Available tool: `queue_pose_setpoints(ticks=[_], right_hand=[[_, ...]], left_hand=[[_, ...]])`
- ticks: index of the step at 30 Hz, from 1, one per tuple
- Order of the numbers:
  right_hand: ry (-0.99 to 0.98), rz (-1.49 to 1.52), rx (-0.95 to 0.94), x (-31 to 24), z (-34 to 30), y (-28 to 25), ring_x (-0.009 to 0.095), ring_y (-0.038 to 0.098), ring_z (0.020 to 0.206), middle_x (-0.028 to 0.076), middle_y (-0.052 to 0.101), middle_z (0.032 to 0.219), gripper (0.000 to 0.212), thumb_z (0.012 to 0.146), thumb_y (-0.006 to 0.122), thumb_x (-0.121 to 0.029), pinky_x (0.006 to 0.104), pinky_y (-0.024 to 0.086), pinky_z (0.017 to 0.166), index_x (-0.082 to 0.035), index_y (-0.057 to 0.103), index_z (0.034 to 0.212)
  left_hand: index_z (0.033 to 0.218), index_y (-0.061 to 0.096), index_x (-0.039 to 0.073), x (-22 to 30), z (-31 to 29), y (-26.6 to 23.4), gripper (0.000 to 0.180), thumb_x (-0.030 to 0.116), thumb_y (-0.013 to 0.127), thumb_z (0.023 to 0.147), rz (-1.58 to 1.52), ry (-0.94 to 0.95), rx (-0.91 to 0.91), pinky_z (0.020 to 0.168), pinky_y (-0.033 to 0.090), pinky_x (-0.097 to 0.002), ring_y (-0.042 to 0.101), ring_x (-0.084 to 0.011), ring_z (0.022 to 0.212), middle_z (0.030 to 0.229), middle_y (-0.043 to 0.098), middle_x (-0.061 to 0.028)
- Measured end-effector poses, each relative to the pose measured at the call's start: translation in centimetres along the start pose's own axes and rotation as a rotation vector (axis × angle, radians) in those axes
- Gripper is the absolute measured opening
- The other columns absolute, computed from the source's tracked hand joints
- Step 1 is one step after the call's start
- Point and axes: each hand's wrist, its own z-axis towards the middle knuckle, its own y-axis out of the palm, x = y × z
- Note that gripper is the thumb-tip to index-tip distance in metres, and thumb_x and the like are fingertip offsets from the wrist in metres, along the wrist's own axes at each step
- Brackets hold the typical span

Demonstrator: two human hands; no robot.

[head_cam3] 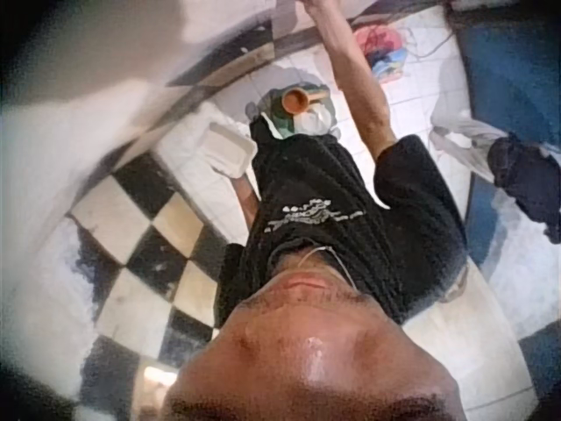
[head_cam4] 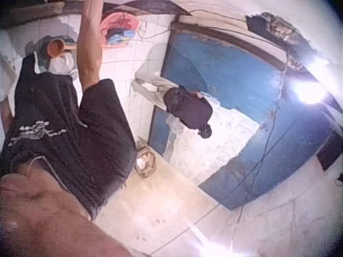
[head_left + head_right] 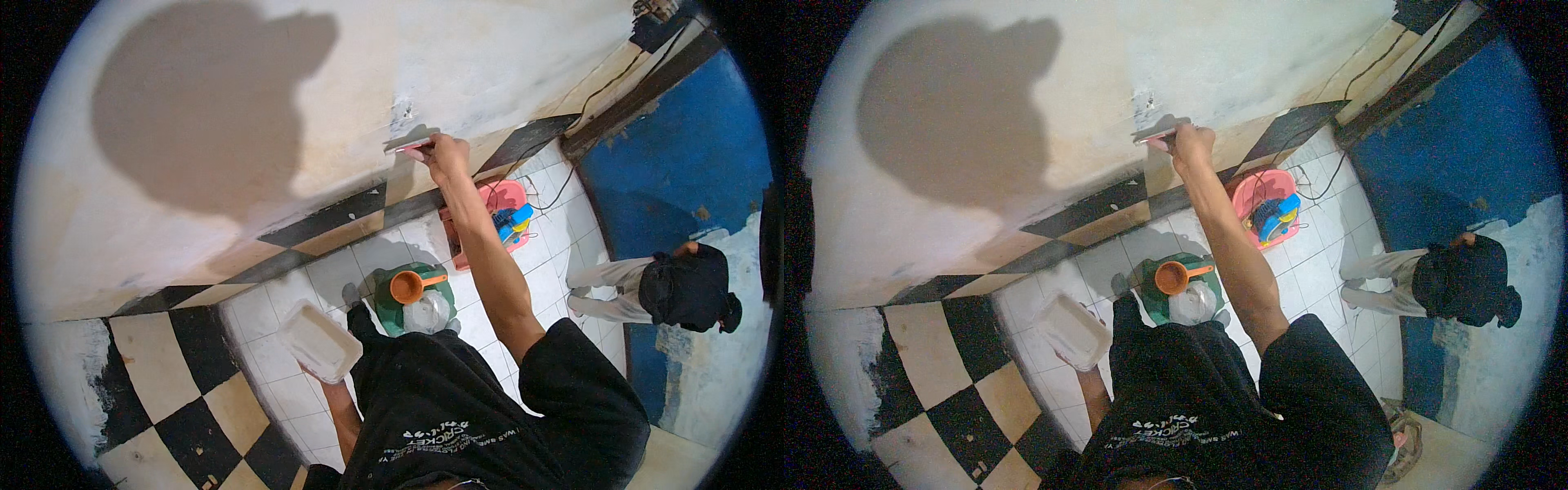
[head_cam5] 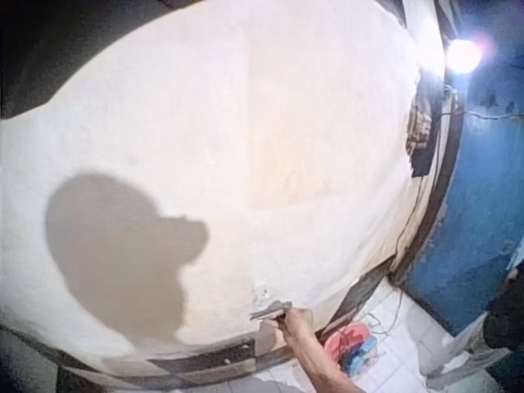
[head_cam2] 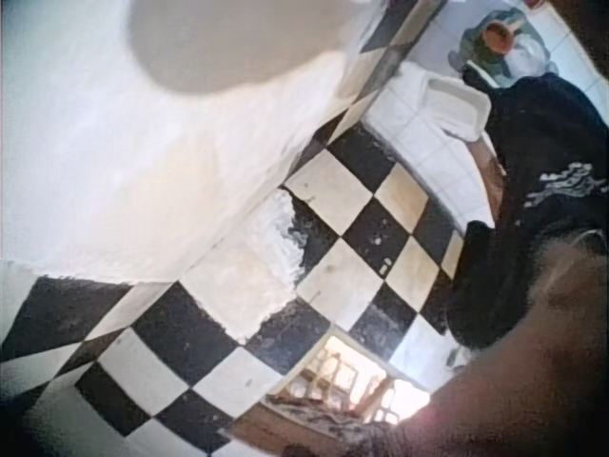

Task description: The person patches a wall using a putty knife to apply a white substance from a container. The person wipes the wall with a cloth, adds water to the container from an orange bucket, and stirs the mixture before applying more to the wall.

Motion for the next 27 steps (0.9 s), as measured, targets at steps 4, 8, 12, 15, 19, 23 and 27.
queue_pose_setpoints(ticks=[4,8,12,15,19,23,27], right_hand=[[-0.011,0.036,-0.146,-3.4,-2.9,-1.2,0.032,0.063,0.076,0.023,0.057,0.093,0.021,0.087,0.041,0.001,0.0423,0.06,0.071,0.019,0.05,0.095],[-0.071,-0.124,-0.042,-6.4,-6.1,-5.2,0.02,0.061,0.071,0.012,0.059,0.086,0.016,0.089,0.05,-0.008,0.0292,0.053,0.058,0.005,0.059,0.09],[-0.102,0.097,0.06,-6.2,-9.3,-5.9,0.018,0.06,0.083,0.008,0.059,0.093,0.023,0.096,0.049,-0.019,0.0294,0.05,0.066,0.001,0.058,0.102],[0.043,0.318,0.019,-3.0,-10.0,-4.8,0.016,0.058,0.091,0.005,0.06,0.096,0.025,0.098,0.047,-0.023,0.032,0.051,0.073,-0.002,0.056,0.11],[-0.063,0.307,-0.045,2.5,-9.4,-4.3,0.012,0.058,0.079,0.004,0.06,0.089,0.016,0.097,0.05,-0.014,0.0276,0.05,0.068,-0.002,0.058,0.103],[-0.338,0.19,-0.009,5.1,-9.1,-4.2,0.01,0.059,0.08,0.005,0.063,0.092,0.014,0.097,0.051,-0.012,0.0272,0.05,0.068,-0.001,0.059,0.095],[-0.844,-0.28,0.413,8.3,-6.9,-1.2,0.012,0.057,0.083,0.014,0.065,0.097,0.025,0.095,0.047,-0.005,0.024,0.046,0.074,0.008,0.056,0.115]], left_hand=[[0.145,0.031,0.021,0.2,-0.4,-0.9,0.08,0.056,0.06,0.079,0.063,-0.003,-0.027,0.097,0.032,-0.0693,0.043,-0.0398,0.125,0.144,0.038,-0.0133],[0.145,0.032,0.02,-0.4,-0.7,-1.6,0.076,0.057,0.056,0.082,0.065,0.026,0.051,0.097,0.032,-0.0713,0.044,-0.0391,0.126,0.145,0.039,-0.0104],[0.145,0.031,0.017,-1.2,-0.9,-2.9,0.08,0.056,0.058,0.081,0.057,0.044,0.101,0.097,0.034,-0.0681,0.043,-0.0396,0.126,0.145,0.038,-0.0133],[0.145,0.028,0.016,-1.3,-1.0,-3.2,0.087,0.059,0.06,0.077,0.001,0.013,0.154,0.097,0.035,-0.0661,0.042,-0.0399,0.125,0.144,0.035,-0.0177],[0.145,0.028,0.016,-0.7,-1.9,-2.7,0.087,0.06,0.06,0.077,0.029,-0.036,0.108,0.097,0.034,-0.0664,0.042,-0.0402,0.125,0.144,0.035,-0.0179],[0.145,0.028,0.015,0.1,-2.2,-2.1,0.086,0.06,0.059,0.078,0.066,-0.072,0.066,0.098,0.034,-0.0667,0.042,-0.0405,0.125,0.144,0.035,-0.018],[0.144,0.029,0.015,0.9,-2.4,-1.5,0.086,0.06,0.059,0.078,0.12,-0.045,0.144,0.1,0.03,-0.0663,0.041,-0.0409,0.125,0.143,0.035,-0.0188]])
